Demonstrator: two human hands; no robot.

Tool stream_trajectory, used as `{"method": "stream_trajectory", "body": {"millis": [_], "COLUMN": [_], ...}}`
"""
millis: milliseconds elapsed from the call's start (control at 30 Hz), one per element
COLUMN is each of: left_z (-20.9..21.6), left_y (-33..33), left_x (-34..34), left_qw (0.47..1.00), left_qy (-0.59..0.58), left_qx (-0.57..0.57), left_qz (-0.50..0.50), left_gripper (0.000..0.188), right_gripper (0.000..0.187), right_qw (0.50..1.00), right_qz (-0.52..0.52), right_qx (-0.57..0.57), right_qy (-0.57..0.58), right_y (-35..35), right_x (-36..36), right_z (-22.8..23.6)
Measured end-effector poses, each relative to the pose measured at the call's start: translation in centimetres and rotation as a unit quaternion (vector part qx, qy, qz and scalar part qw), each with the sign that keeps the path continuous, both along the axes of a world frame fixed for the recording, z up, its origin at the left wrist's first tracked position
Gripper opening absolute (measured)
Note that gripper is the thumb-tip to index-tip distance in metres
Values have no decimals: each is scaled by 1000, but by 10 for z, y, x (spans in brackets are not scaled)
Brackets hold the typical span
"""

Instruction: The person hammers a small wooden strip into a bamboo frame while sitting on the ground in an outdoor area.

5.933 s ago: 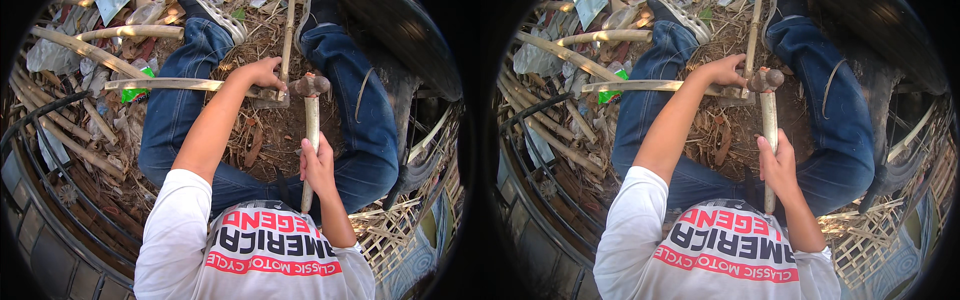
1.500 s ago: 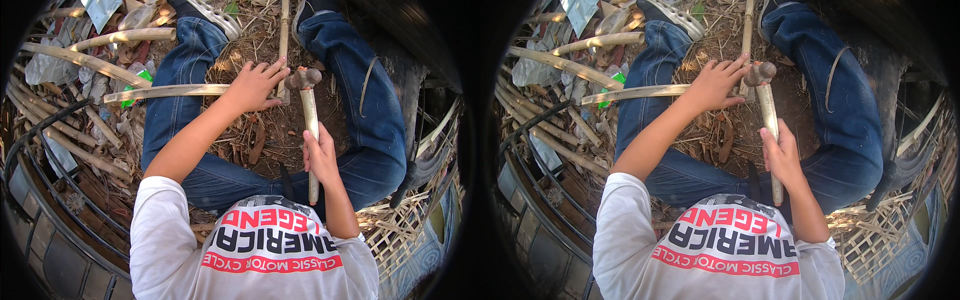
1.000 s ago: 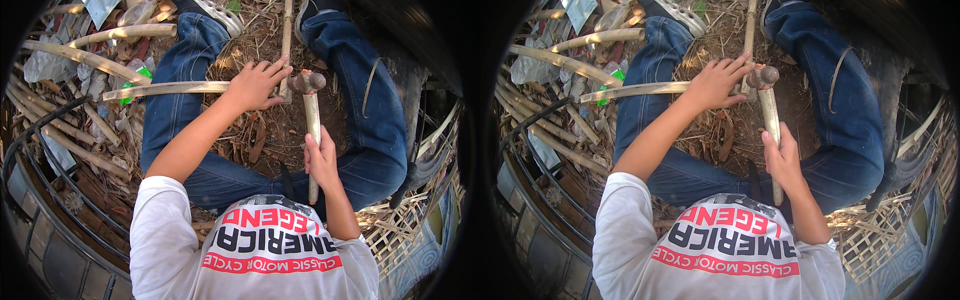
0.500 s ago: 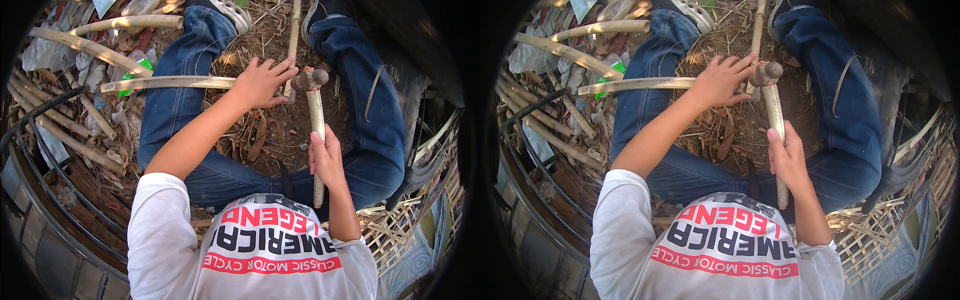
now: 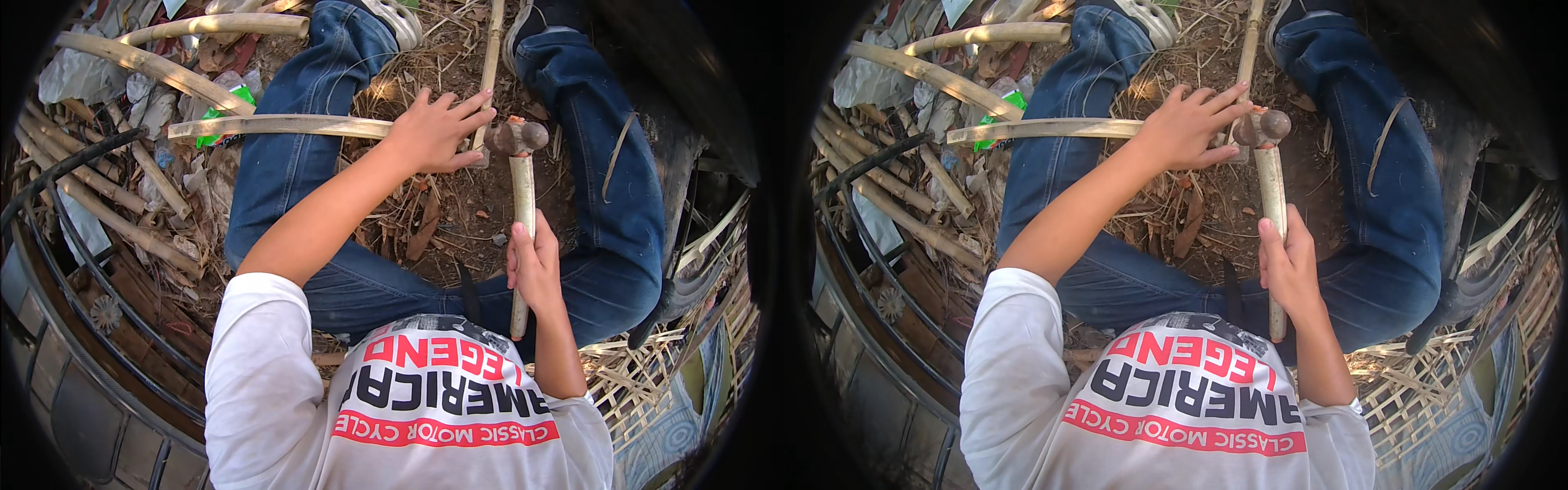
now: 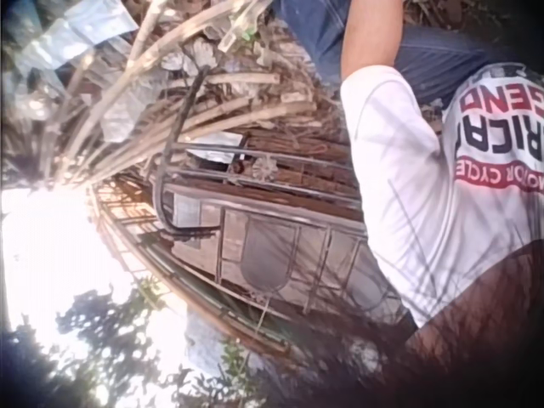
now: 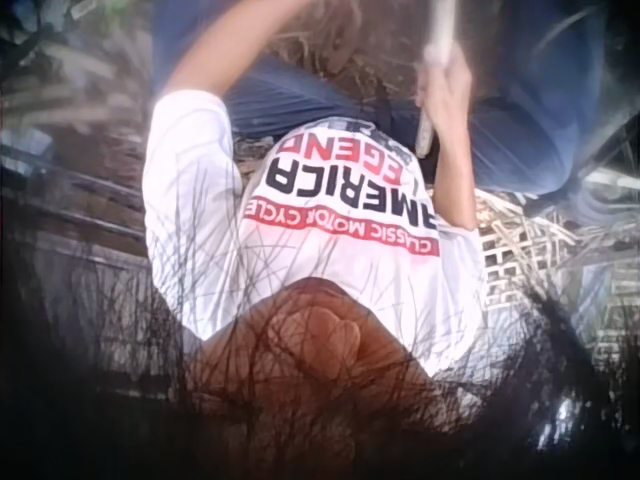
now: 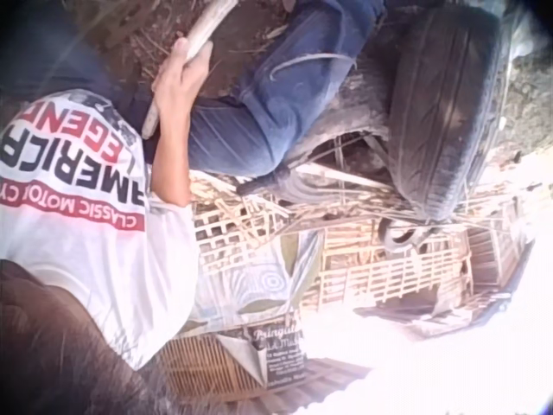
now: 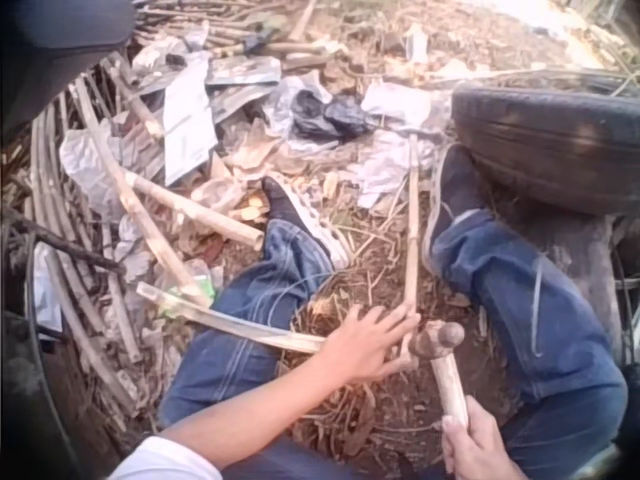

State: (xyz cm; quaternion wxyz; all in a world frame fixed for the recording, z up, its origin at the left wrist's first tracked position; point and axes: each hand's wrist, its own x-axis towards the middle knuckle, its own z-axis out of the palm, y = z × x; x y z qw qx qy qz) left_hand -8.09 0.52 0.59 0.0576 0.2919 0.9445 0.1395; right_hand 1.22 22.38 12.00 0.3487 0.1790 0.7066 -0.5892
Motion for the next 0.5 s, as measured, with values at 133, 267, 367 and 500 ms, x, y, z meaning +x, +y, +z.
{"method": "stream_trajectory", "body": {"millis": [133,267,367,500], "left_z": [0,1,1,1], "left_y": [0,1,0,1], "left_x": [0,2,1,1], "left_qw": [1000,1000,1000,1000], "left_qy": [2,-3,1,-8], "left_qx": [-1,4,-1,-7], "left_qz": [-4,2,-3,-2], "left_gripper": [67,66,67,67], "right_gripper": [25,27,27,27], "right_qw": [1000,1000,1000,1000], "right_qz": [0,2,5,-6], "right_qx": [-1,8,2,-10], "right_qy": [-12,-6,-7,-11], "right_y": [-1,3,2,0], "right_x": [0,3,1,4], "right_z": [3,-3,-1,-4]}}
